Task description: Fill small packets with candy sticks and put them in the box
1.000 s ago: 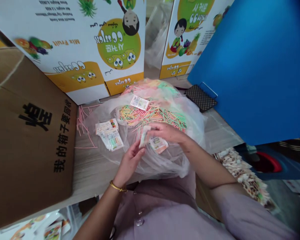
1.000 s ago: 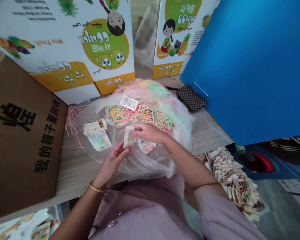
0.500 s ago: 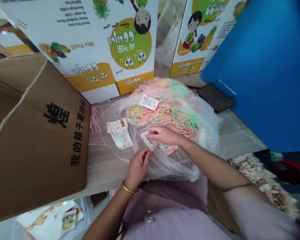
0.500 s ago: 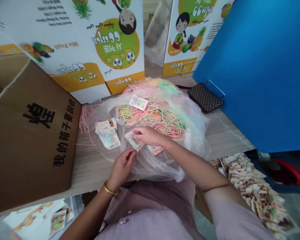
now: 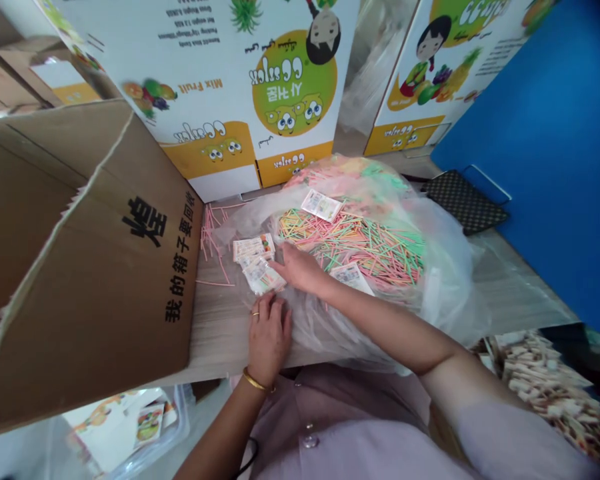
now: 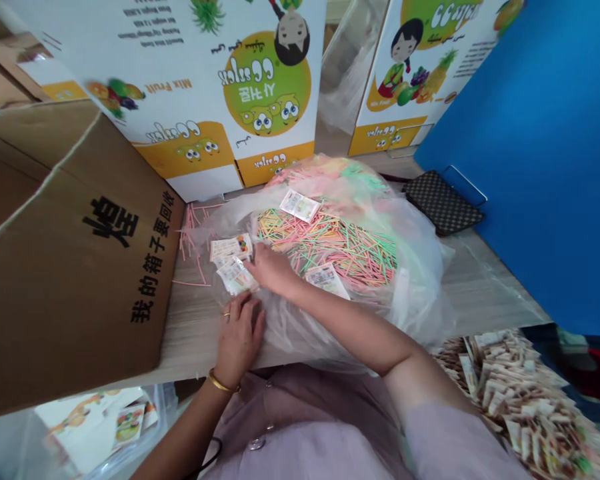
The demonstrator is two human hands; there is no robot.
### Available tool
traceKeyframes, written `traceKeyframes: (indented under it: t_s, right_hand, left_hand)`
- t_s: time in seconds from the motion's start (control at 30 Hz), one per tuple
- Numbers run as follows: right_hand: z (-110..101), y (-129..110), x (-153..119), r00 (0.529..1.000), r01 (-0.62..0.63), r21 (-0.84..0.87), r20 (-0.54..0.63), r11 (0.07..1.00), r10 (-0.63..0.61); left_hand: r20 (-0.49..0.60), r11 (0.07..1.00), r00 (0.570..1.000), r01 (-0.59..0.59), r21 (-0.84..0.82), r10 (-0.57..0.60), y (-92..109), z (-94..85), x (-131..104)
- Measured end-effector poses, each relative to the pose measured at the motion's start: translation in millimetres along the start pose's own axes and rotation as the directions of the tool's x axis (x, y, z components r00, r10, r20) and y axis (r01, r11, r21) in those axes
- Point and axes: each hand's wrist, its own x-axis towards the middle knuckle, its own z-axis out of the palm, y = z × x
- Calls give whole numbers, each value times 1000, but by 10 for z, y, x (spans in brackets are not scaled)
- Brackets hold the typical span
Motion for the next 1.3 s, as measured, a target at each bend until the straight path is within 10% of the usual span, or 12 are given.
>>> traceKeyframes:
  t_s: [0.3,0.5,0.77,0.93,1.3]
  right_hand:
    - [134,36,13,956,-110,358,292,927,1]
    - [184,5,-29,972,-30,361,229,932,-57]
    - [-738,428,-123,999,36,213,31,976,-44]
    - [-1082,748,-463,993,12,-40,117,999,-7]
    - [-501,708,-680,994,-40,-286,83,957,66]
  left_hand:
    - [-204,971,951,212,-109,-231,-211,-39,132]
    - [-233,950,923,283,-130,-307,-422,-59,316]
    - [-123,971,964,227,-81,-236,-420,-34,406]
    - [-151,970,959,244,5,-240,-387,-106,409]
    - [42,940,955,-282,-194,295,525,135,106]
